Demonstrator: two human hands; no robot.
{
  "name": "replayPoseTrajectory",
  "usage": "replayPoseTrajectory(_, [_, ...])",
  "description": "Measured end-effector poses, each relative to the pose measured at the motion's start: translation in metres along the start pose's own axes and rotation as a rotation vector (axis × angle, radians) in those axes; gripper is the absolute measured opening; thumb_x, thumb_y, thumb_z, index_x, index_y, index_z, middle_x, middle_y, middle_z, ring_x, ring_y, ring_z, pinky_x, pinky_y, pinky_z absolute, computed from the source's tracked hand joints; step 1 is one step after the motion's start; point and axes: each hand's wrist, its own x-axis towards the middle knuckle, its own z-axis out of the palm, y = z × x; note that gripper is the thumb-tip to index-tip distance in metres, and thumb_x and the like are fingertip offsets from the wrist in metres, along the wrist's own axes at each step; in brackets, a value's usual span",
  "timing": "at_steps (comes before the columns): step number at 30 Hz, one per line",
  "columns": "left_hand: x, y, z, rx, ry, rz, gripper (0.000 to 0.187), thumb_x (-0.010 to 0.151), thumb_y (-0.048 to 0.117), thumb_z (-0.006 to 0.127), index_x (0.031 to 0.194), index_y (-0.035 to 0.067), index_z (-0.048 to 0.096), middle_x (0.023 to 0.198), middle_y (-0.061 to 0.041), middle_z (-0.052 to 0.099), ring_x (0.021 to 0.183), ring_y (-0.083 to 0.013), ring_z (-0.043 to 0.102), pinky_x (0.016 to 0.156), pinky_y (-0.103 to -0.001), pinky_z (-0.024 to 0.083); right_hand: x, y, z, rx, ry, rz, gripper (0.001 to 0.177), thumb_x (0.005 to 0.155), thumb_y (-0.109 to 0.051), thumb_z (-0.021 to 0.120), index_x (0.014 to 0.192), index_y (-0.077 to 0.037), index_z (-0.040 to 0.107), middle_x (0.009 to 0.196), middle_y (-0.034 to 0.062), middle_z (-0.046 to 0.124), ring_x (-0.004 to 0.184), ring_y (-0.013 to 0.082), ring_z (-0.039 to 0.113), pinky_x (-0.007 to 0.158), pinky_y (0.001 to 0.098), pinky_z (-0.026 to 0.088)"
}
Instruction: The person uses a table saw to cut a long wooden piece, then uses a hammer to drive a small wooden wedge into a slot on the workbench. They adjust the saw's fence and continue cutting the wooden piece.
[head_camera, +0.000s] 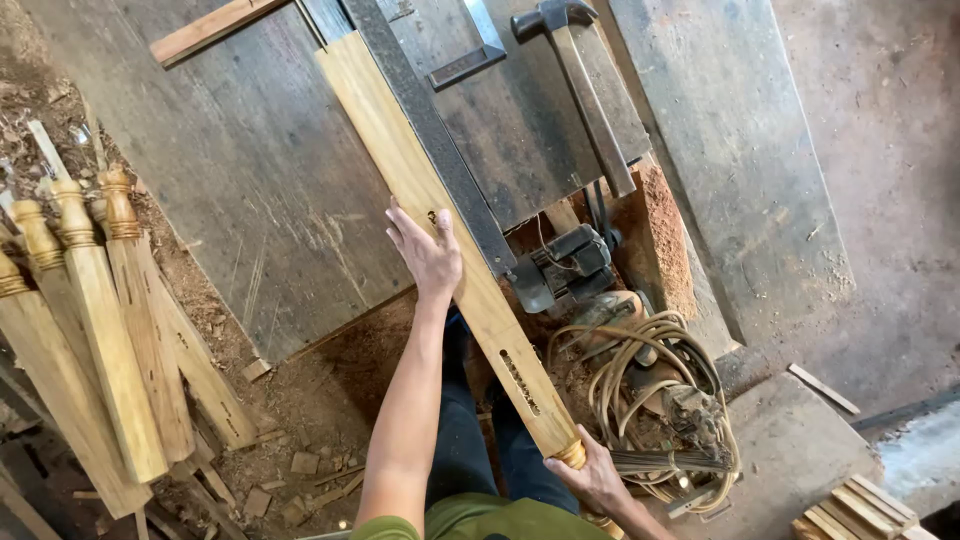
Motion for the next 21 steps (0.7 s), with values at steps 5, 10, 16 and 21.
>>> replayPoseTrajectory(5, [0.006,-0.002,0.001,0.001,0.013,0.015,0.095,0.100,0.065,0.029,0.159,-0.005,0.004,0.168,-0.025,0.011,0.158,-0.0376,0.005,0.128,-0.050,-0.004,0.002,-0.013,0.000,-0.045,0.001,0.060,0.064,0.070,-0.048,0.076,0.124,-0.013,0.068,0.104,0.0018,0.081,0.090,0.0139,0.071,0.080,0.0315,0.053])
replayPoseTrajectory(10, [0.011,-0.001,0.002,0.030,0.021,0.015,0.096,0.099,0.069,0.021,0.159,-0.003,0.001,0.169,-0.025,0.010,0.158,-0.0368,0.005,0.127,-0.052,-0.004,0.004,-0.020,0.002,-0.055,0.012,0.073,0.066,0.068,-0.048,0.077,0.125,-0.015,0.069,0.109,0.0001,0.084,0.097,0.0125,0.075,0.086,0.0311,0.055])
replayPoseTrajectory(16, [0.020,-0.010,0.006,0.053,0.022,0.022,0.095,0.100,0.067,0.022,0.159,-0.004,0.000,0.169,-0.024,0.008,0.158,-0.0371,0.002,0.127,-0.051,-0.005,0.015,-0.005,0.009,-0.039,0.039,0.098,0.060,0.068,-0.038,0.079,0.122,-0.015,0.070,0.105,0.0016,0.082,0.095,0.0123,0.072,0.085,0.0297,0.054])
replayPoseTrajectory(21, [0.024,-0.003,0.000,-0.006,0.015,0.018,0.097,0.098,0.070,0.020,0.159,-0.003,0.002,0.167,-0.028,0.011,0.157,-0.0393,0.003,0.127,-0.053,-0.005,0.015,-0.014,0.009,-0.015,0.021,0.106,0.055,0.069,-0.041,0.078,0.115,-0.012,0.071,0.099,0.0039,0.081,0.089,0.0149,0.070,0.080,0.0317,0.055])
